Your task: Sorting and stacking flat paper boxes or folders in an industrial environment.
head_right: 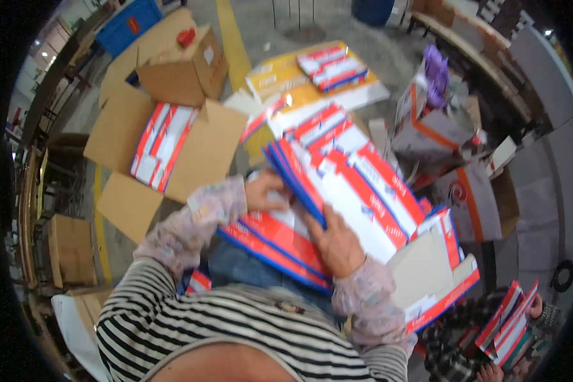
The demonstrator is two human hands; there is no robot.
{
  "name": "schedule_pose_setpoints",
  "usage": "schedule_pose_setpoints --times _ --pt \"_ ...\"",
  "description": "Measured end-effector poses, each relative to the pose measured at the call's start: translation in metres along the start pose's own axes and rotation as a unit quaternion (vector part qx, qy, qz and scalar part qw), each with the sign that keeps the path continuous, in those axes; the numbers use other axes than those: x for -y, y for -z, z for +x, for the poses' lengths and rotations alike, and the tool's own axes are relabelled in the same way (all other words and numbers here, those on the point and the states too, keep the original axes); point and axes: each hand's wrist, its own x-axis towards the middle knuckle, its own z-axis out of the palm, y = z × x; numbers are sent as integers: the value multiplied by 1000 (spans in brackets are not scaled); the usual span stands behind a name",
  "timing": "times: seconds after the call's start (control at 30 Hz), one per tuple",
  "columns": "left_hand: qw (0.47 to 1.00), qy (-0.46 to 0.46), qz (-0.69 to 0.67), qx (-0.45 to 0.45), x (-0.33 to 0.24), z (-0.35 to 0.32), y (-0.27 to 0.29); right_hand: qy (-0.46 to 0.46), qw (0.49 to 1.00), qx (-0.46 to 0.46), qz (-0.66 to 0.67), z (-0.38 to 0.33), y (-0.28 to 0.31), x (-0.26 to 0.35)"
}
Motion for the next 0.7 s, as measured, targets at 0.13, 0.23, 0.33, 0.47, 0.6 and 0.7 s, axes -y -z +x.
schedule_pose_setpoints --times 0.13,0.23,0.33,0.47,0.6,0.7 --pt "996 79 35 29 6 -20 -24 8 999 5 -31 -3 -14 4" --pt "994 56 91 19 -8 -22 -32 6 998 25 -55 -6 -16 6" --pt "981 54 177 50 -16 -19 -27 15 998 30 -50 -2 -7 8" --pt "981 23 189 49 -23 -16 -23 15 999 27 -45 0 -7 5" --pt "978 -14 203 41 -23 -11 -26 21 998 15 -57 2 -10 3" --pt "976 -54 210 12 -20 -13 -30 28 998 8 -59 1 -13 3"
